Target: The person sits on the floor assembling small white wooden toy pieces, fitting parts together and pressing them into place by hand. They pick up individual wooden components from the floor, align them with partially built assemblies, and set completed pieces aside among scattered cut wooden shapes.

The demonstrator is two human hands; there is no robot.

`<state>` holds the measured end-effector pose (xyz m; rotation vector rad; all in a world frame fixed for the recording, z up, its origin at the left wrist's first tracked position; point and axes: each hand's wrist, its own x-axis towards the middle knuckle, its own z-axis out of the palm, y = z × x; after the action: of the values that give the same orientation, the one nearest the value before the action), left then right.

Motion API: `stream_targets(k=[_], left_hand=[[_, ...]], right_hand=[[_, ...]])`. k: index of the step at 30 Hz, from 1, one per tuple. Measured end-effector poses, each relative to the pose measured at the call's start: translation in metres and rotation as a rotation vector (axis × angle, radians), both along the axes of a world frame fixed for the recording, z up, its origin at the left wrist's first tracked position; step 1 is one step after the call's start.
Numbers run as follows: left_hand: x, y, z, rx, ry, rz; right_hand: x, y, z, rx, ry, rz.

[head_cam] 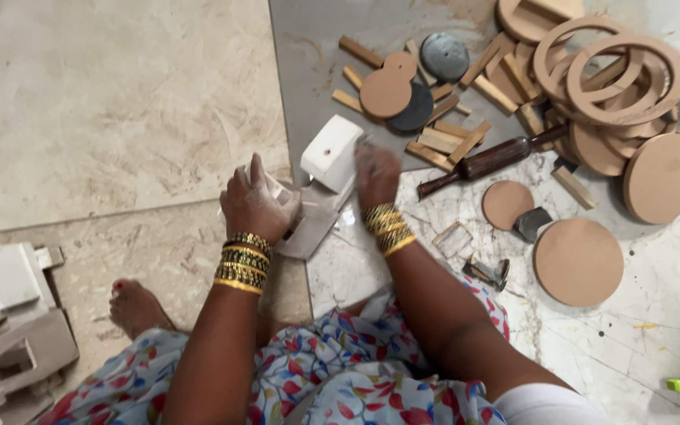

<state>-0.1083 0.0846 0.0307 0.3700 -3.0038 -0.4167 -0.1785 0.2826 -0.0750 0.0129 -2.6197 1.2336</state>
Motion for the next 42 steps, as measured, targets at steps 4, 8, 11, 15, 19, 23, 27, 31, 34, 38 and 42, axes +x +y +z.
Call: stream_targets(k=[4, 8, 11, 15, 19, 23, 27, 31, 34, 38, 42], left_hand=[[-0.007, -0.004, -0.005, 0.036, -0.038, 0.029], [-0.006, -0.002, -0.008, 0.006, -0.016, 0.023], [-0.004, 0.000, -0.006, -0.045, 0.039, 0.016], [-0.016, -0.003, 0.001, -0.005, -0.087, 0.040], [-0.016, -0.005, 0.001, -0.041, -0.096, 0.035], [-0.018, -0.005, -0.002, -0.053, -0.143, 0.061], [-0.023, -0.008, -0.006, -0.032, -0.093, 0.037], [-0.018, -0.008, -0.011, -0.050, -0.045, 0.004], [-0.018, -0.007, -0.012, -0.012, -0.031, 0.022], [-0.015, -0.002, -0.007, 0.006, -0.031, 0.047], [-0.014, 0.002, 0.000, -0.014, 0.016, 0.023]], right_hand=[[-0.003, 0.003, -0.004, 0.183, 0.489, 0.262], [-0.007, 0.003, -0.001, -0.048, 0.350, 0.016], [-0.010, 0.000, 0.002, 0.335, 0.139, 0.177], [-0.010, -0.004, 0.008, 0.039, 0.451, 0.205], [-0.011, -0.004, 0.007, 0.078, 0.119, 0.107], [-0.013, -0.009, 0.007, 0.108, 0.506, 0.268], [-0.015, -0.010, 0.009, 0.065, 0.457, 0.139], [-0.013, -0.008, 0.006, -0.090, 0.255, 0.040], [-0.011, -0.007, 0.000, 0.187, 0.463, 0.195], [-0.008, -0.007, -0.005, 0.253, 0.027, -0.004], [-0.003, -0.004, -0.003, 0.239, 0.356, 0.107]])
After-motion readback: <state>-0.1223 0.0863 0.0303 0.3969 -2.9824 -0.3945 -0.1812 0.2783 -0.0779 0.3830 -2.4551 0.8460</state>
